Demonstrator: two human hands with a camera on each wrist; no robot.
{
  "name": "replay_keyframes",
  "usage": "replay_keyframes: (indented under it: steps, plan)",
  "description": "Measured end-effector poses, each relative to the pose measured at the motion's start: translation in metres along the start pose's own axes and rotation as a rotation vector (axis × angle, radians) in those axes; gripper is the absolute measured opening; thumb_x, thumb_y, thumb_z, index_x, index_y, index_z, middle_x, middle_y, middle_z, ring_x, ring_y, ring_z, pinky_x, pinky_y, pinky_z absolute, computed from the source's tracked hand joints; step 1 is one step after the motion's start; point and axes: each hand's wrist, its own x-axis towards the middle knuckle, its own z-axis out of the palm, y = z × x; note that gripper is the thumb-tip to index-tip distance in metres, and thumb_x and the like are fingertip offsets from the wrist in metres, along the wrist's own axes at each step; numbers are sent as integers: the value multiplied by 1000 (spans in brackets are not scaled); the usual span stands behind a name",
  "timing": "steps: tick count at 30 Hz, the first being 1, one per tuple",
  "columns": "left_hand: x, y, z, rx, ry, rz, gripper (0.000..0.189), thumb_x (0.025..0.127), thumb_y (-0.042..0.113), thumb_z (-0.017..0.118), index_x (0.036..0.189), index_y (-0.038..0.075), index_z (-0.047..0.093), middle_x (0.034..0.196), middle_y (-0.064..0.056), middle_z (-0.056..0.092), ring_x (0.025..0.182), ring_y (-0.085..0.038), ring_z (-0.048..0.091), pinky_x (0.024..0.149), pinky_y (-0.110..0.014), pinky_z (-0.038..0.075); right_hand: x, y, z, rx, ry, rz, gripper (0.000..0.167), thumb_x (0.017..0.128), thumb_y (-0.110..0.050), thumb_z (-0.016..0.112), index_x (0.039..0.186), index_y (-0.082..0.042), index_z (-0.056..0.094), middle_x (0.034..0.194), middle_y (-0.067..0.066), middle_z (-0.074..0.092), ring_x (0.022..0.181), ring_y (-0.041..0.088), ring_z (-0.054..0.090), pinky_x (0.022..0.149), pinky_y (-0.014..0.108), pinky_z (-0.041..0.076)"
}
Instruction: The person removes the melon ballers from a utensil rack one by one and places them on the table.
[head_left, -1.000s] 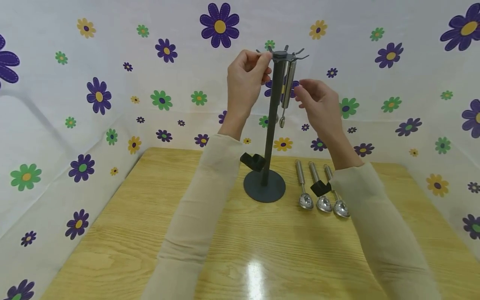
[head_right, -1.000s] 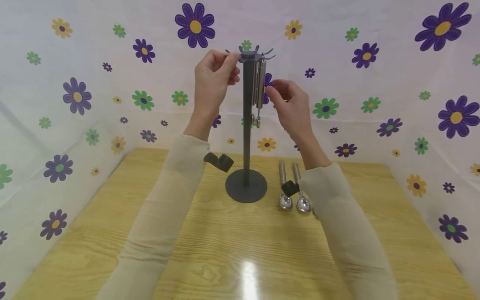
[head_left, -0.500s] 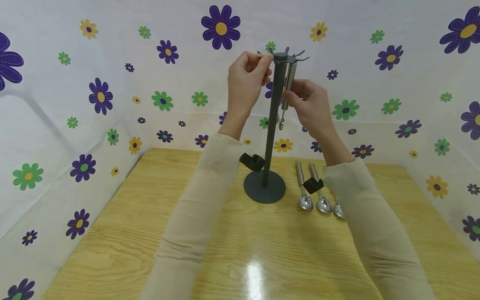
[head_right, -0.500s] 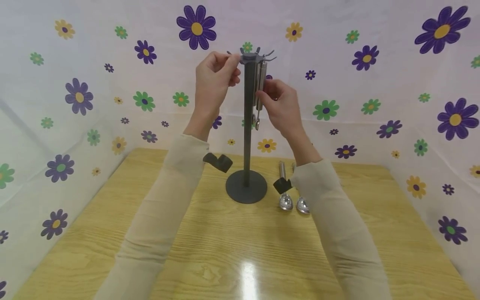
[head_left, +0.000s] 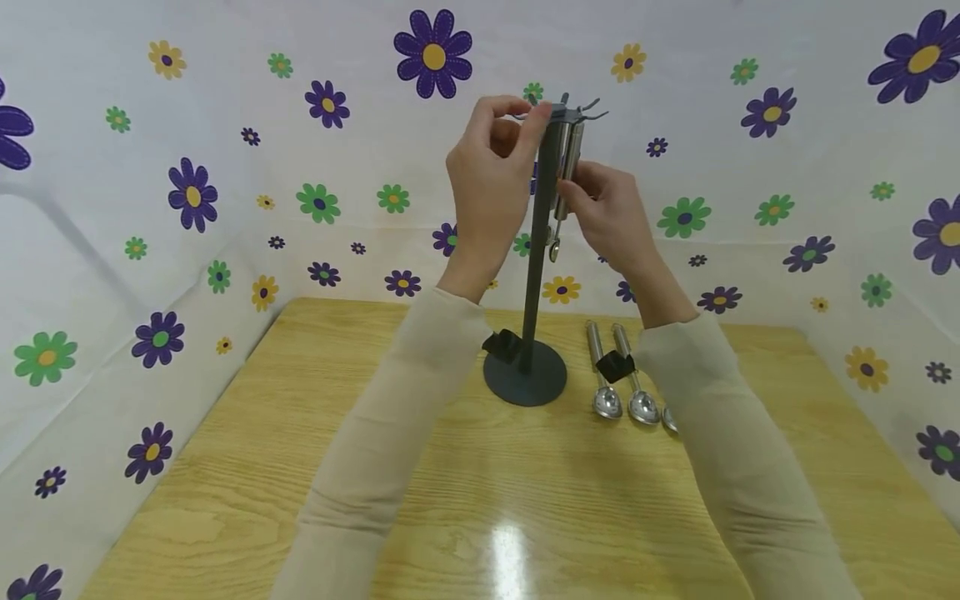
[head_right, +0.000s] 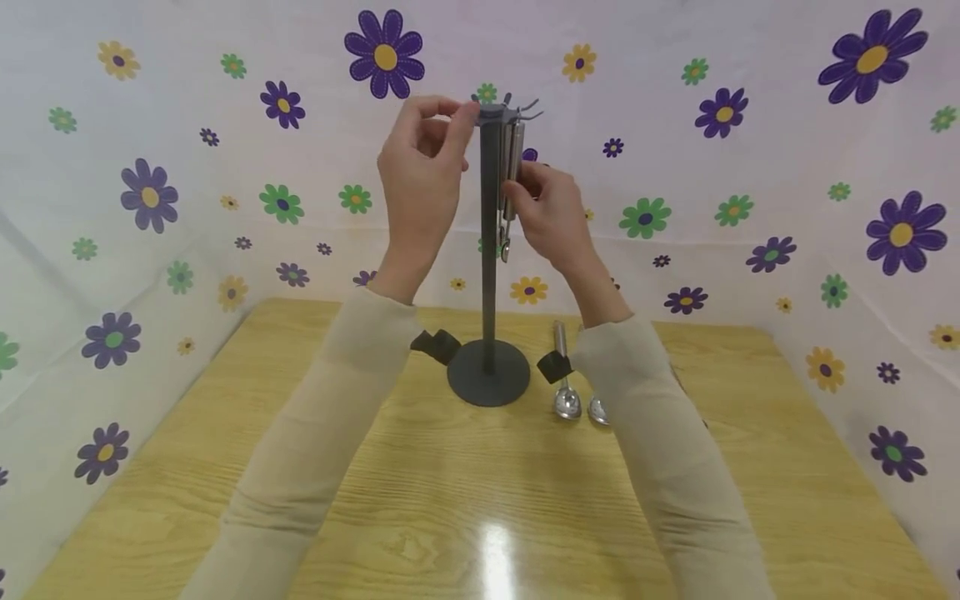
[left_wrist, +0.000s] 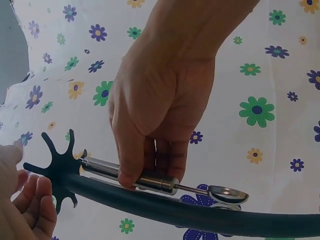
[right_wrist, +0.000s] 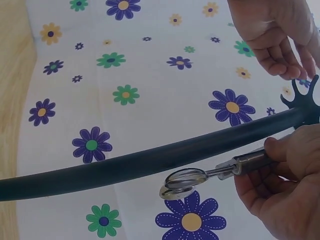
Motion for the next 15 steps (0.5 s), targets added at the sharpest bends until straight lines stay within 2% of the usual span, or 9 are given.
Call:
replay_keyframes:
  steps: [1, 4, 11, 15]
  plan:
    - [-1, 1, 2, 16, -9, 14, 23, 102, 17, 69, 115, -1, 66, 78, -9, 63, 72, -18, 55, 64, -23, 45, 0, 0, 0, -6, -1, 1, 26, 108, -14, 56, 119, 5, 69, 100, 22, 67, 84, 25, 56, 78, 26, 48]
    - [1, 2, 6, 69, -34, 4, 22, 99, 16, 73, 113, -1, 69, 80, -9, 65, 73, -16, 57, 67, -20, 46, 2, 0, -1, -20, -11, 3, 25, 108, -14, 56, 118, 5, 69, 99, 21, 67, 84, 25, 56, 77, 25, 47]
    - [6, -1, 9, 142, -35, 9, 21, 99, 17, 72, 109, -1, 70, 85, -9, 69, 75, -14, 60, 70, -18, 49, 5, -2, -9, -102, -72, 69, 30, 109, -16, 55, 127, 5, 65, 107, 21, 69, 87, 24, 58, 81, 25, 50]
    - [8, -3, 9, 136, -22, -18, 20, 99, 17, 71, 109, -1, 72, 90, -9, 73, 77, -13, 63, 72, -18, 51, 4, -4, -13, -205, -59, 76, 30, 109, -16, 54, 127, 5, 66, 101, 21, 69, 80, 24, 54, 69, 24, 44]
